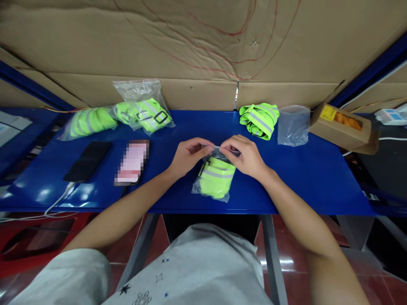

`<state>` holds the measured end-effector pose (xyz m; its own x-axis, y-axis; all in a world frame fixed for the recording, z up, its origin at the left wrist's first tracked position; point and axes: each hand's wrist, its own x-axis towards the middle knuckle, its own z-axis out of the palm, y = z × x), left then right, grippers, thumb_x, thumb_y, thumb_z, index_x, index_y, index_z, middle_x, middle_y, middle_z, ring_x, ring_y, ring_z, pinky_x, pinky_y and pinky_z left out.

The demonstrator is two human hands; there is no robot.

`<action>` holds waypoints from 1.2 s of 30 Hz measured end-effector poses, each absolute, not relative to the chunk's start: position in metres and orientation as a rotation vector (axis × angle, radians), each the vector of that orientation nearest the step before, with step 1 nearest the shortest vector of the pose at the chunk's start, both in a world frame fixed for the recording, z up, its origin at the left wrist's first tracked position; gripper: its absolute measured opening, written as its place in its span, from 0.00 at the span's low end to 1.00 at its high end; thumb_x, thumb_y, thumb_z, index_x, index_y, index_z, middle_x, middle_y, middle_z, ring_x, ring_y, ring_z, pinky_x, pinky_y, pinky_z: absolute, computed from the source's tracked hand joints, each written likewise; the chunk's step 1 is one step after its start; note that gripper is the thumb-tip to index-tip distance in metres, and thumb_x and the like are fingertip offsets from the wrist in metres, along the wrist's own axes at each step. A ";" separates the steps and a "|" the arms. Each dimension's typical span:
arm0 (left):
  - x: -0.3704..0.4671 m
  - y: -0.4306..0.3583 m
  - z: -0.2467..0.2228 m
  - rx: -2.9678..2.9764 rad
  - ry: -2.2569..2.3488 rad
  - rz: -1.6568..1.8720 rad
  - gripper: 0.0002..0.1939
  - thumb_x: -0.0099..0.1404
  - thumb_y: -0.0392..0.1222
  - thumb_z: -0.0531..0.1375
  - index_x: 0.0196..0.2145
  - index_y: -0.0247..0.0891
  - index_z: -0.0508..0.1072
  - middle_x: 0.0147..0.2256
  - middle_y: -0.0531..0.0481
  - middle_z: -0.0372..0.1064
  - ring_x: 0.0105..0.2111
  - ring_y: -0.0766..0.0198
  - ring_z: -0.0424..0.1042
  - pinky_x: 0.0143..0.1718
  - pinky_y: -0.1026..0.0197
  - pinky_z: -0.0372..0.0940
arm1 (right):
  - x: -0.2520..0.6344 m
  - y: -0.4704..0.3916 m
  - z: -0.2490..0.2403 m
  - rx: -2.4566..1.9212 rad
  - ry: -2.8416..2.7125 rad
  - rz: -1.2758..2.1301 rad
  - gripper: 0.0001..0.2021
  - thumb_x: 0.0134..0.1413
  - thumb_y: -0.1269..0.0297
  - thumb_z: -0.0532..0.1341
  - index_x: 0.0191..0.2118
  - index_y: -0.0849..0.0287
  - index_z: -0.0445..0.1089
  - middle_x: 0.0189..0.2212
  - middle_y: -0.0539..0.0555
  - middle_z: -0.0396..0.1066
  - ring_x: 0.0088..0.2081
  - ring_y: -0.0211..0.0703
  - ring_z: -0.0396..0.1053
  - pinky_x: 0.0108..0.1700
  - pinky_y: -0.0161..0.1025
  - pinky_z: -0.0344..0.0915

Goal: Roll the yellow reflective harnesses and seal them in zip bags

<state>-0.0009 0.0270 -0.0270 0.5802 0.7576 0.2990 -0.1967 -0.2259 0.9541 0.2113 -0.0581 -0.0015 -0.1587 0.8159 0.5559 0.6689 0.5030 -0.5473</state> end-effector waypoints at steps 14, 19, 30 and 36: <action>-0.004 0.023 -0.024 1.781 0.549 0.898 0.17 0.68 0.57 0.69 0.38 0.39 0.84 0.35 0.47 0.81 0.31 0.65 0.73 0.33 0.63 0.64 | 0.204 -0.062 -0.003 -1.311 -1.943 0.335 0.15 0.72 0.51 0.59 0.41 0.53 0.78 0.35 0.55 0.79 0.35 0.45 0.74 0.42 0.43 0.68; -0.009 0.029 -0.015 1.760 0.477 0.767 0.21 0.72 0.59 0.64 0.46 0.40 0.85 0.36 0.46 0.82 0.29 0.65 0.74 0.32 0.64 0.69 | 0.209 -0.060 -0.003 -1.330 -1.874 0.388 0.16 0.72 0.49 0.60 0.42 0.54 0.78 0.37 0.54 0.80 0.32 0.41 0.72 0.38 0.39 0.67; -0.030 0.093 -0.040 1.676 1.001 1.429 0.31 0.73 0.64 0.60 0.64 0.42 0.72 0.61 0.38 0.70 0.54 0.51 0.75 0.56 0.50 0.72 | 0.273 -0.041 -0.007 -1.844 -1.515 -0.340 0.25 0.69 0.49 0.60 0.63 0.57 0.70 0.63 0.66 0.68 0.65 0.60 0.66 0.65 0.56 0.63; -0.020 0.066 -0.044 2.119 1.050 1.367 0.30 0.75 0.55 0.58 0.69 0.42 0.64 0.73 0.34 0.48 0.74 0.44 0.50 0.74 0.40 0.49 | 0.286 -0.002 -0.005 -2.213 -1.772 -0.347 0.42 0.64 0.46 0.64 0.75 0.63 0.55 0.76 0.72 0.46 0.75 0.70 0.48 0.73 0.66 0.48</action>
